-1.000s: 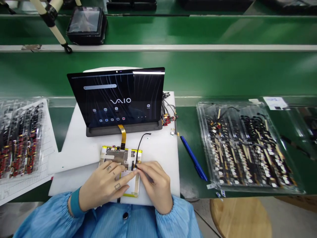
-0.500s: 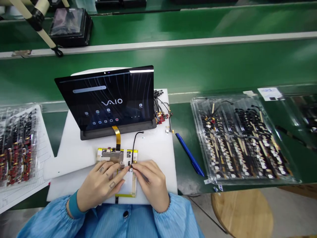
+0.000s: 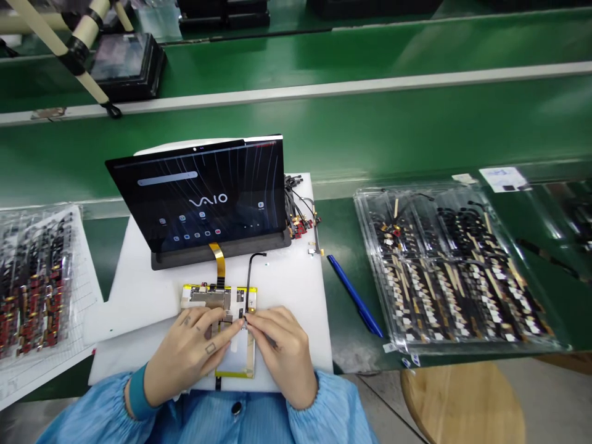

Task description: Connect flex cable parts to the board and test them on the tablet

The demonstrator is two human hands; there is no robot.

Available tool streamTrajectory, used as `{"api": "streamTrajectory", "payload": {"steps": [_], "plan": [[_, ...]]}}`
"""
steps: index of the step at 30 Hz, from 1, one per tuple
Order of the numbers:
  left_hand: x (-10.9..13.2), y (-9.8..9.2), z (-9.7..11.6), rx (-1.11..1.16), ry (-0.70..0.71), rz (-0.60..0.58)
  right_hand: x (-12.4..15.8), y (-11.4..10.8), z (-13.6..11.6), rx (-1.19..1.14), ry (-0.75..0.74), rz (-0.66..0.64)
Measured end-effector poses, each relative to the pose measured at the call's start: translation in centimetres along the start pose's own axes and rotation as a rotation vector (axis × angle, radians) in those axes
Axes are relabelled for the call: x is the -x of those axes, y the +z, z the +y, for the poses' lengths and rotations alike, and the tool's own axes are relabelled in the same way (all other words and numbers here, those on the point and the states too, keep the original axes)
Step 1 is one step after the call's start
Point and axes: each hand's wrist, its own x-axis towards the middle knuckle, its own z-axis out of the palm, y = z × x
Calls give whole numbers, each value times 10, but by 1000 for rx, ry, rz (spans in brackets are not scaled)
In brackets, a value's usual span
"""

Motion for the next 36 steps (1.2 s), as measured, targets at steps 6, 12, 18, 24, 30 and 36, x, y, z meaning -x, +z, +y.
{"api": "streamTrajectory", "payload": {"steps": [6,12,18,24,30,36], "plan": [[1,5,3,-20,-62,-29,-1,3,0,40,-22,-13],[31,24,-8,102,-138,23,-3,1,-6,118,-18,-51],[75,12,-51,-53,-466,188,-9,-19,-11,356,-172,-131],[91,-8,-73,-322,-390,153,-41,-14,6,465,-261,-260],[97,1,-77,-374,-368,152,-96,14,23,592,-579,-203],[103,4,-83,-314,-354,184,-107,18,20,668,-639,-198]]}}
